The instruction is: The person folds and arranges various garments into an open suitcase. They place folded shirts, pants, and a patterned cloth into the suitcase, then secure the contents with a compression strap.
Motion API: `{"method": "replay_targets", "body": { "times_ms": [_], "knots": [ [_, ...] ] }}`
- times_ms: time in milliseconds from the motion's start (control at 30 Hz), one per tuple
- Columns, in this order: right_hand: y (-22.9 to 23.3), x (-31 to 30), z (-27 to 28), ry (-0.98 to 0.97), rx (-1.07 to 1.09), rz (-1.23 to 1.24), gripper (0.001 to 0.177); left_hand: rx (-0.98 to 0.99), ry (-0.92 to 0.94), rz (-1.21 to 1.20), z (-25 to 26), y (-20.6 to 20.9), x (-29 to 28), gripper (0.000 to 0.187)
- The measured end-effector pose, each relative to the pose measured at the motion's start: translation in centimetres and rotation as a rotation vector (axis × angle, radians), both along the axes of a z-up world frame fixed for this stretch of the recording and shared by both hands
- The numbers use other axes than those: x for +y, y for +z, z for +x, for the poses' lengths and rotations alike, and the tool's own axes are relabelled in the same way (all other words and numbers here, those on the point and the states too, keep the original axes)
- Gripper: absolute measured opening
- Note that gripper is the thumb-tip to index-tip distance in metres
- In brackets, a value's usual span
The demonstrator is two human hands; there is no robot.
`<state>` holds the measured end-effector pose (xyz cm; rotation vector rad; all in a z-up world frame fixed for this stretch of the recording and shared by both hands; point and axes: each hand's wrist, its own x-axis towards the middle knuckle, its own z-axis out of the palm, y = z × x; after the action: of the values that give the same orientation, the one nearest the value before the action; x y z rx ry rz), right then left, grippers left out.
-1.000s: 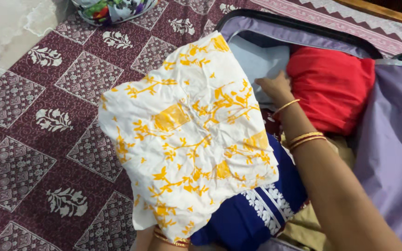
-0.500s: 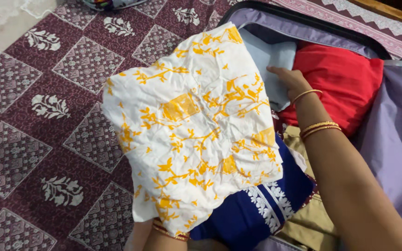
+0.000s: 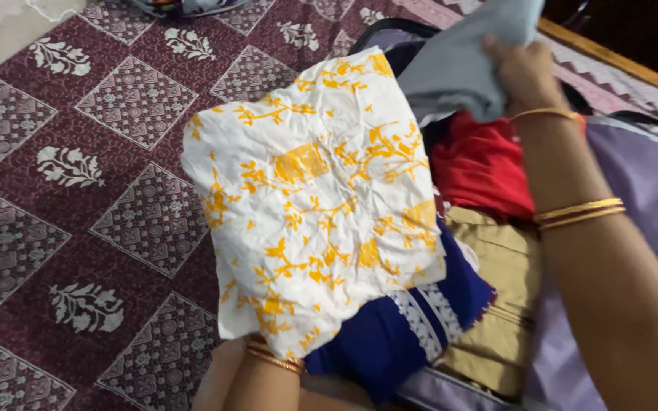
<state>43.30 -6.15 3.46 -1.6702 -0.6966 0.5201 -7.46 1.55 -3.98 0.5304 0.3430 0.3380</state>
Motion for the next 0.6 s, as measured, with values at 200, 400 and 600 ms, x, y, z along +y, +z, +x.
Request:
{"method": "replay_targets", "body": {
  "times_ms": [200,400,600],
  "knots": [
    [16.2,-13.1,-9.5,-0.336,-0.092,0.122,0.031,-0.08,0.062,-0.01,3.5,-0.3,0.0,0.053],
    [20.4,-28.0,-12.8,-0.158,0.082,0.103,0.04,-0.12,0.086,0.006,4.7,0.0,0.6,0.051],
    [19.1,-33.4,-19.4,-0.38,0.082,0.38,0.029,-0.136,0.088,0.009,5.1,-0.2,-0.4,0.05]
  ]
}}
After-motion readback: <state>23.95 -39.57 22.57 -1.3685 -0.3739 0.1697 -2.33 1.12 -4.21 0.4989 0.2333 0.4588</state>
